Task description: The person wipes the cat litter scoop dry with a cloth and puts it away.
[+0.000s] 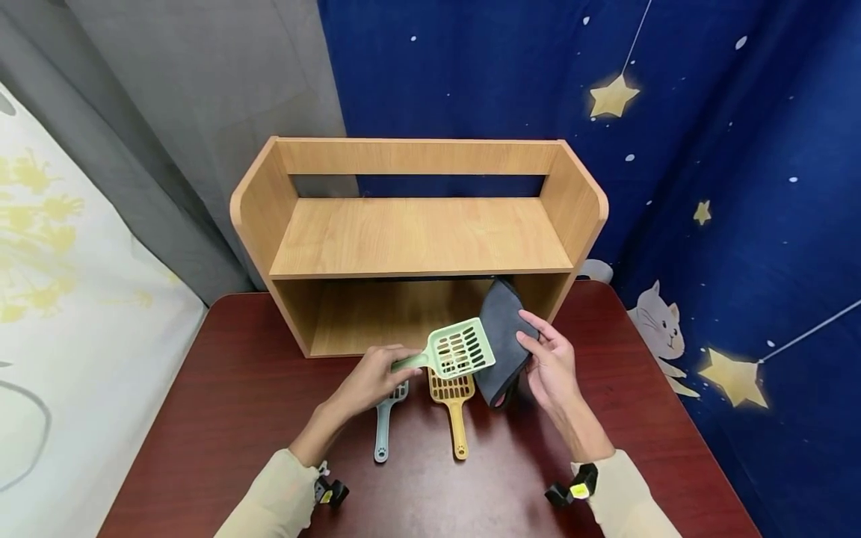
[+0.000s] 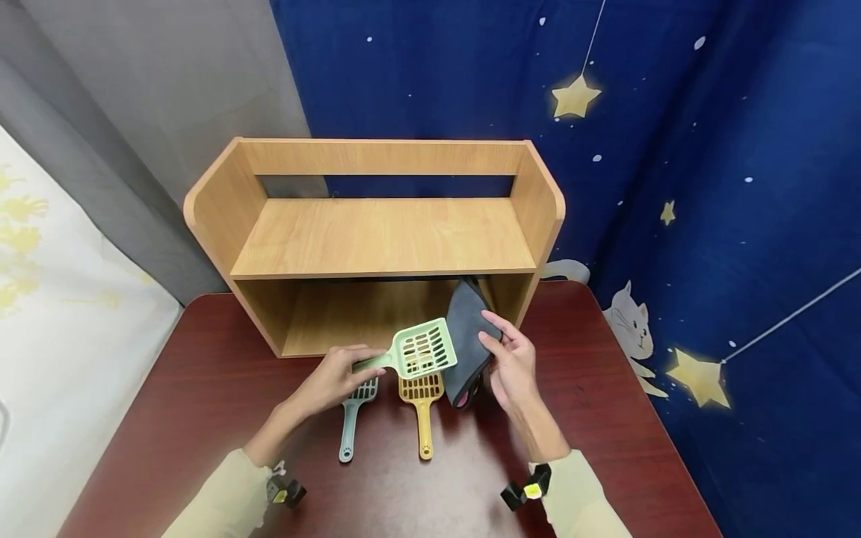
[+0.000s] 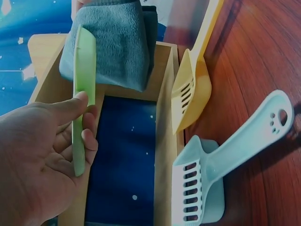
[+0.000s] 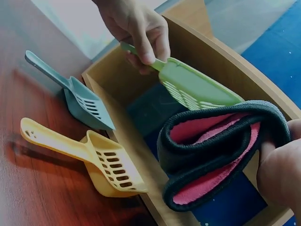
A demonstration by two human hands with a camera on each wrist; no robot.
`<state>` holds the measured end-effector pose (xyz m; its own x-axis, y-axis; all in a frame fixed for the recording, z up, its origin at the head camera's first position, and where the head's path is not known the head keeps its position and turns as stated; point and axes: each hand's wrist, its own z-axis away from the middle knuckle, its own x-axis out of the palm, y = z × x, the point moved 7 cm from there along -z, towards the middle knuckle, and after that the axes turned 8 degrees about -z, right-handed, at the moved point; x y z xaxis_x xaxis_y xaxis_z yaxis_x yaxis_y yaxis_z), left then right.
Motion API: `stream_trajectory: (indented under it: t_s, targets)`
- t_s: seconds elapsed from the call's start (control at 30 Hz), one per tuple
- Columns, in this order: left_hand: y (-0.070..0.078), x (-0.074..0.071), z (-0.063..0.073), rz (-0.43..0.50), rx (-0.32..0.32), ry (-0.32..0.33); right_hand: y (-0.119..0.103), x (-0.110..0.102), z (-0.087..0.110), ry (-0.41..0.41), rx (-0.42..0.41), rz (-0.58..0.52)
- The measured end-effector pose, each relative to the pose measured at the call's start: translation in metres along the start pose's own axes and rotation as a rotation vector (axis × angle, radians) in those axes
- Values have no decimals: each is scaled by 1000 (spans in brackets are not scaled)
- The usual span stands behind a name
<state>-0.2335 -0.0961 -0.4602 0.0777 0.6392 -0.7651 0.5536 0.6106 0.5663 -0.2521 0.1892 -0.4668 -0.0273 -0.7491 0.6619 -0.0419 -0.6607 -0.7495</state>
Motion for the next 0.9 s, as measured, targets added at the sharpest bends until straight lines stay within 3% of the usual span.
stream_trajectory:
  t_s: [0.3,0.63,0.9]
  targets:
    - [-7,-9,2,-32,-42,17,-11,-10,9,-8,-57,141]
    - [-9,-23,-3,-57,-65,52,-25,2,26,-73,-312,406]
    - [2,-19,-13,-43,-52,66,-6,30,46,-164,-476,499]
